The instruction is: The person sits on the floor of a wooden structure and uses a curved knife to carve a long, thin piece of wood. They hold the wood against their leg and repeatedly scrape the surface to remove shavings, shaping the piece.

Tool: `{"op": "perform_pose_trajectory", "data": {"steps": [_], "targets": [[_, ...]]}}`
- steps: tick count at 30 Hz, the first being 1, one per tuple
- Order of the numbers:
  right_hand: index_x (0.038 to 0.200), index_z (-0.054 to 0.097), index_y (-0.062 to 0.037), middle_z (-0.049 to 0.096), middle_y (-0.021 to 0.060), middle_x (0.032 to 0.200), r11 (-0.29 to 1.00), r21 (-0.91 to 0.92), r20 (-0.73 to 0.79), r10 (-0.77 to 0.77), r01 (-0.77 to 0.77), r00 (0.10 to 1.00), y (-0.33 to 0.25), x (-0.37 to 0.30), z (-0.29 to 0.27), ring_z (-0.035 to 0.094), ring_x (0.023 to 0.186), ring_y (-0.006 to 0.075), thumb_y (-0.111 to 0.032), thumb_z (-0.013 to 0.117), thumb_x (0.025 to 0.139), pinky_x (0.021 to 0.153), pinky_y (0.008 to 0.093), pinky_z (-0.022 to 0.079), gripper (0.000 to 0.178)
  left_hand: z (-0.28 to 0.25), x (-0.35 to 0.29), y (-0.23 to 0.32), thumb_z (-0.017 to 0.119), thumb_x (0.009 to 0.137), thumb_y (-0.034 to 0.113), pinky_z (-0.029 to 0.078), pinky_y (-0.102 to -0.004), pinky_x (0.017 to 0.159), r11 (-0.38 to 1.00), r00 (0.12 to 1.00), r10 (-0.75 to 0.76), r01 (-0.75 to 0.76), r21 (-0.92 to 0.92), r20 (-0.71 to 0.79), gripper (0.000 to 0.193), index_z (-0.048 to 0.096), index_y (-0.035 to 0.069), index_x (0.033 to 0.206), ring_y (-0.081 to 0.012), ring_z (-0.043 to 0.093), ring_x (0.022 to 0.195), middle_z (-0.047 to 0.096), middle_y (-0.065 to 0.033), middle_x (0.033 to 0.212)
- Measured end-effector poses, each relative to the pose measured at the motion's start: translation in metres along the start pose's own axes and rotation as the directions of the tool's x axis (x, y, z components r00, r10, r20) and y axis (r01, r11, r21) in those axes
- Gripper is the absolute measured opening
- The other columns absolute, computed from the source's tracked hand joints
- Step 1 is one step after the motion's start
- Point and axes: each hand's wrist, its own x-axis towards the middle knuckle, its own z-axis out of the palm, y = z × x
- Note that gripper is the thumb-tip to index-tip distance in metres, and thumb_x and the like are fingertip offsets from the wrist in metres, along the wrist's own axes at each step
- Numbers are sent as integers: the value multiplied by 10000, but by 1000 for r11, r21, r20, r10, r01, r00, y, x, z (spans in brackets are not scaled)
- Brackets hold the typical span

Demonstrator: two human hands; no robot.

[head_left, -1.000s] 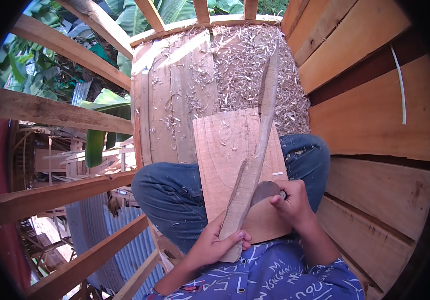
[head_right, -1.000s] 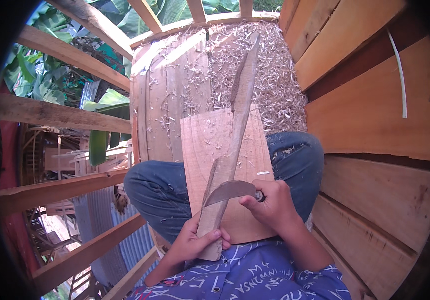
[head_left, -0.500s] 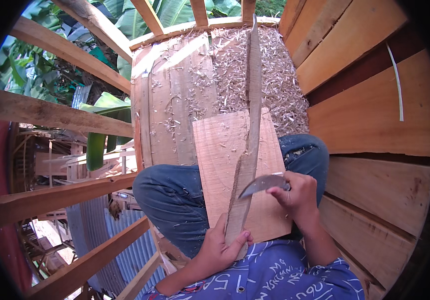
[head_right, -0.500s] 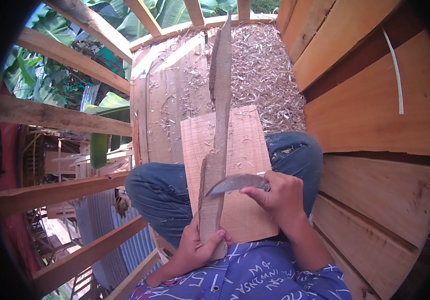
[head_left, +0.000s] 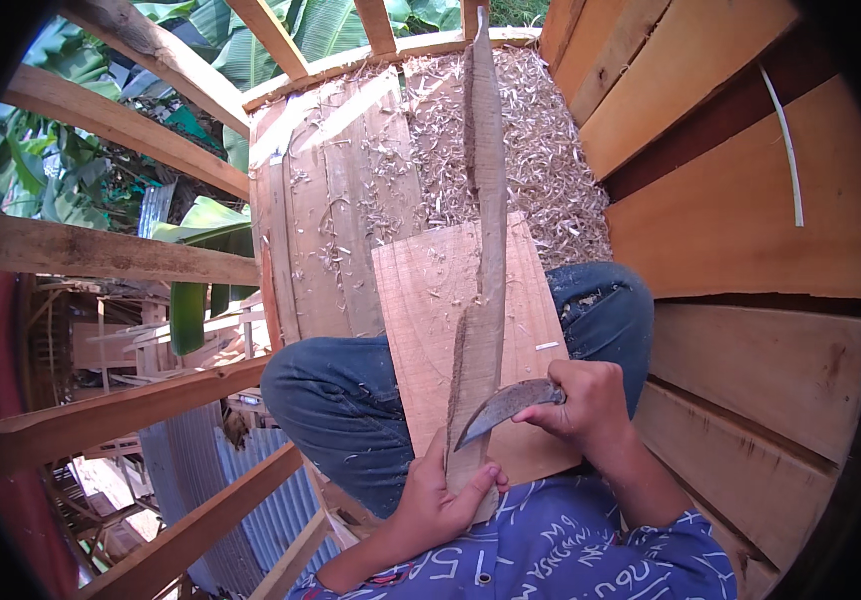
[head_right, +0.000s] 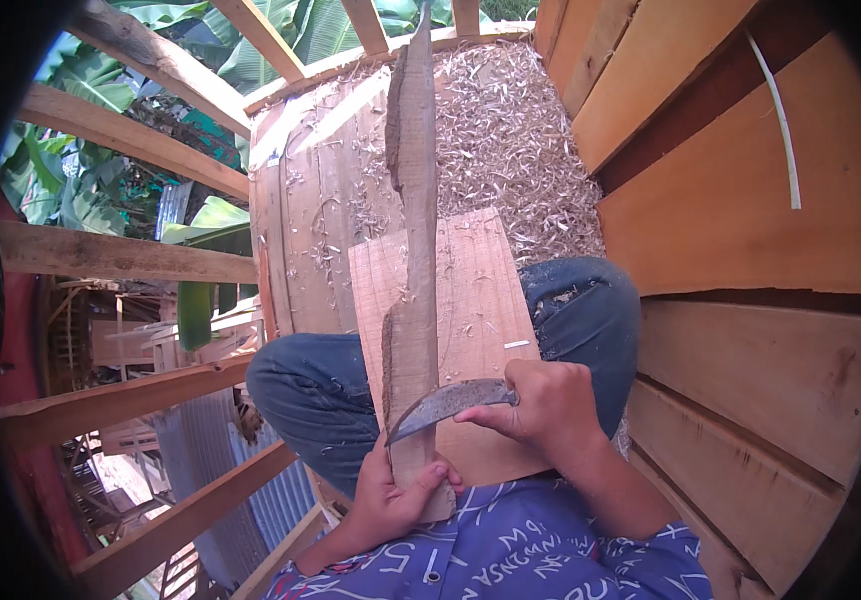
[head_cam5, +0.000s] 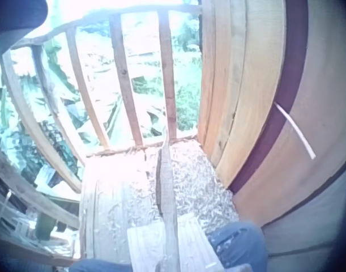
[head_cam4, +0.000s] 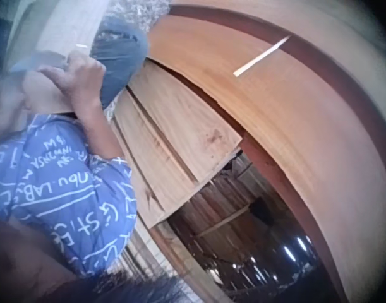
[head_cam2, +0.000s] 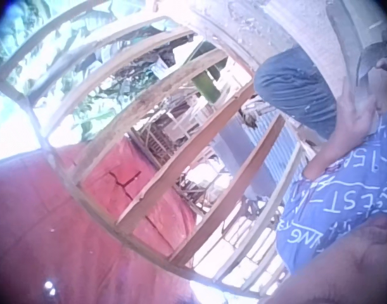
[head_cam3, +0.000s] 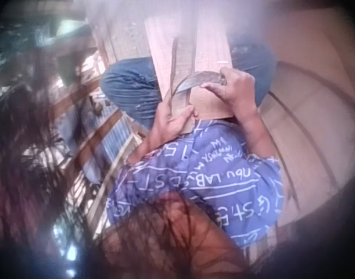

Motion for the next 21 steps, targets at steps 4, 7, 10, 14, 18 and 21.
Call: {"op": "perform_pose_trajectory", "data": {"steps": [4, 7, 10, 14, 18, 21], "targets": [[546, 486, -2, 490, 160, 488, 988, 78, -136, 144, -134, 980, 27, 16, 11, 539, 468, 356, -758, 571, 754, 457, 403, 414, 789, 1, -6, -5, 570, 939, 55, 528, -262, 686, 995, 999, -29, 26, 97, 33, 343, 438, -66, 1232, -141, 676, 741, 686, -107, 860], [585, 425, 39, 382, 128, 476, 923, 192, -304, 380, -334, 874, 73, 39, -9, 441, 454, 205, -746, 492, 832, 452, 381, 338, 825, 14, -14, -8, 585, 938, 64, 528, -263, 689, 986, 973, -153, 162, -36, 173, 357, 443, -69, 1238, -144, 677, 753, 682, -102, 856], [602, 373, 25, 309, 40, 509, 886, 358, -225, 387, -294, 894, 60, 40, -26, 348, 543, 97, -736, 465, 860, 461, 343, 281, 808, 8, -8, -10, 590, 940, 66, 550, -285, 702, 960, 963, -153, 198, -196, 224, 327, 469, -50, 1221, -155, 678, 774, 670, -102, 842], [746, 520, -36, 417, -36, 635, 676, 699, 135, 197, -234, 971, 25, 31, -10, 393, 629, 64, -716, 506, 855, 550, 260, 326, 689, -19, 20, -19, 623, 914, 58, 570, -332, 701, 902, 945, -67, 194, -385, 319, 217, 503, -29, 1073, -200, 690, 777, 677, -129, 841], [1150, 559, -9, 574, 30, 858, 427, 871, 226, 96, -245, 969, -2, 35, -4, 539, 774, 71, -511, 623, 885, 697, 256, 454, 571, -44, 39, -17, 653, 888, 53, 579, -352, 709, 897, 866, -67, 269, -350, 496, 195, 511, -32, 992, -221, 696, 773, 683, -149, 840], [1230, 522, 10, 609, 67, 988, 341, 912, 205, 104, -229, 973, -18, 46, 1, 584, 868, 95, -335, 628, 919, 760, 274, 488, 476, -57, 50, -18, 667, 878, 58, 557, -328, 777, 954, 810, -71, 225, -197, 582, 249, 527, -32, 1063, -192, 677, 866, 681, -132, 911]]}}
